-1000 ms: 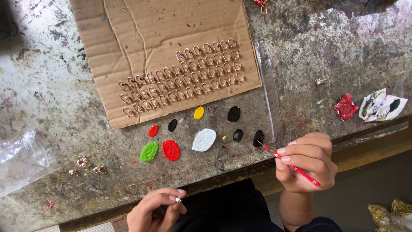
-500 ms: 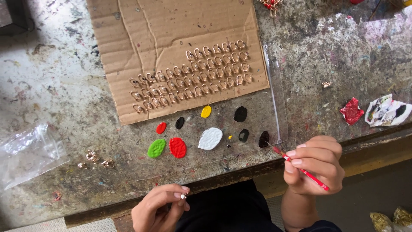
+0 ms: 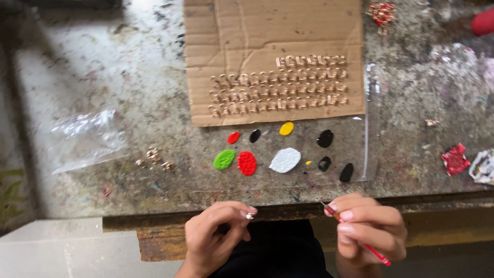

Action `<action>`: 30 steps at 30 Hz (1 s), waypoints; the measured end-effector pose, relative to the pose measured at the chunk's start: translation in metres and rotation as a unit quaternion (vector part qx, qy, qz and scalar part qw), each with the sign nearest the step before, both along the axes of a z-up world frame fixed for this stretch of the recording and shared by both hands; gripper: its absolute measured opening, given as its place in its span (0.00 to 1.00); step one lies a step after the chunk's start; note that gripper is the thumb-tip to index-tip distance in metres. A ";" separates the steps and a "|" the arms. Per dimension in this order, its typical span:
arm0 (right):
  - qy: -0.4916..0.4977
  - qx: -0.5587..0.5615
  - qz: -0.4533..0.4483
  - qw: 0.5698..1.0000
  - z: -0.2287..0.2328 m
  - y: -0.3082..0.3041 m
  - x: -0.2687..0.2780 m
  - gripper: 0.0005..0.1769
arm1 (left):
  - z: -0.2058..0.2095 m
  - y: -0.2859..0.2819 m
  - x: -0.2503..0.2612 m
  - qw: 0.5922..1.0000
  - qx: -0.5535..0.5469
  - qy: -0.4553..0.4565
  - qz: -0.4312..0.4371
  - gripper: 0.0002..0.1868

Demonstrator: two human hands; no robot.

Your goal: Applying paint to small metal jewelry components using a fine-tipped brush.

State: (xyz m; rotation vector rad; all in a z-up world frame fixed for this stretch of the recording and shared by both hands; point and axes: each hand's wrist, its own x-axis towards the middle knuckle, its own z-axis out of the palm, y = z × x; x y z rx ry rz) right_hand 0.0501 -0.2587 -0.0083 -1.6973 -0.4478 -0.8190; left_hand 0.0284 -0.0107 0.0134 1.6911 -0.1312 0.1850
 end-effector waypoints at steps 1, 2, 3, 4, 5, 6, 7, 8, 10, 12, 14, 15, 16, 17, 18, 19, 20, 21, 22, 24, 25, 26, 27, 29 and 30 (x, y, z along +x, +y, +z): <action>0.025 -0.018 0.015 0.999 0.003 0.006 -0.003 0.11 | 0.002 0.001 0.001 1.000 -0.003 -0.002 -0.022 0.03; 0.051 -0.034 0.029 0.998 0.007 0.013 -0.006 0.12 | 0.005 0.003 0.001 0.999 -0.004 -0.004 -0.044 0.02; 0.051 -0.031 0.039 0.997 0.006 0.013 -0.003 0.12 | 0.004 0.004 0.001 0.999 0.000 -0.003 -0.034 0.02; 0.042 -0.045 0.085 0.994 0.006 0.012 -0.001 0.09 | 0.002 0.006 0.001 0.999 -0.010 -0.008 -0.049 0.02; 0.033 -0.060 0.132 0.989 0.005 0.012 0.002 0.06 | 0.001 0.007 0.001 0.998 -0.019 -0.013 -0.064 0.02; 0.033 -0.058 0.138 0.988 0.010 0.021 0.002 0.06 | 0.002 0.008 0.002 0.998 -0.017 -0.012 -0.058 0.02; 0.054 -0.036 0.126 0.990 0.015 0.030 0.002 0.05 | 0.002 0.009 0.003 0.998 -0.030 -0.011 -0.057 0.02; 0.077 -0.017 0.111 0.991 0.021 0.038 0.001 0.05 | 0.002 0.009 0.003 0.997 -0.047 -0.009 -0.057 0.02; 0.091 -0.005 0.137 0.986 0.025 0.050 0.005 0.06 | 0.002 0.012 0.004 0.997 -0.050 0.000 -0.054 0.02; 0.103 0.008 0.158 0.982 0.028 0.058 0.010 0.06 | 0.001 0.013 0.004 0.997 -0.053 0.007 -0.054 0.02; 0.118 -0.041 0.180 0.976 0.028 0.062 0.013 0.03 | -0.001 0.013 0.003 0.994 -0.093 0.025 -0.055 0.04; 0.120 -0.041 0.180 0.975 0.028 0.063 0.013 0.03 | -0.002 0.015 0.003 0.994 -0.093 0.026 -0.055 0.04; 0.126 -0.026 0.206 0.970 0.027 0.063 0.015 0.04 | -0.003 0.016 0.003 0.992 -0.103 0.031 -0.063 0.04; 0.132 -0.010 0.233 0.964 0.026 0.064 0.016 0.04 | -0.004 0.018 0.003 0.990 -0.114 0.036 -0.070 0.05; 0.133 -0.010 0.233 0.963 0.030 0.069 0.016 0.04 | -0.004 0.018 0.003 0.990 -0.114 0.037 -0.069 0.05; 0.150 -0.007 0.214 0.965 0.033 0.073 0.016 0.05 | -0.005 0.018 0.004 0.990 -0.119 0.035 -0.072 0.05; 0.168 -0.004 0.193 0.967 0.036 0.077 0.016 0.06 | -0.005 0.019 0.004 0.989 -0.125 0.032 -0.076 0.05; 0.169 -0.004 0.193 0.966 0.036 0.078 0.015 0.06 | -0.007 0.020 0.003 0.989 -0.125 0.033 -0.076 0.05; 0.181 -0.011 0.184 0.966 0.036 0.078 0.014 0.06 | -0.008 0.020 0.003 0.987 -0.133 0.032 -0.081 0.05; 0.195 -0.020 0.175 0.965 0.037 0.078 0.014 0.06 | -0.010 0.021 0.003 0.986 -0.141 0.032 -0.088 0.05; 0.195 -0.026 0.183 0.963 0.037 0.078 0.015 0.06 | -0.010 0.022 0.004 0.987 -0.130 0.023 -0.091 0.04; 0.195 -0.032 0.193 0.961 0.037 0.079 0.016 0.06 | -0.010 0.023 0.004 0.988 -0.119 0.014 -0.093 0.04; 0.197 -0.032 0.193 0.961 0.036 0.078 0.015 0.06 | -0.011 0.023 0.004 0.988 -0.120 0.016 -0.093 0.04; 0.203 -0.025 0.209 0.956 0.035 0.077 0.015 0.05 | -0.011 0.023 0.004 0.987 -0.124 0.021 -0.101 0.02; 0.203 -0.025 0.208 0.956 0.035 0.076 0.016 0.05 | -0.012 0.023 0.004 0.987 -0.124 0.022 -0.102 0.02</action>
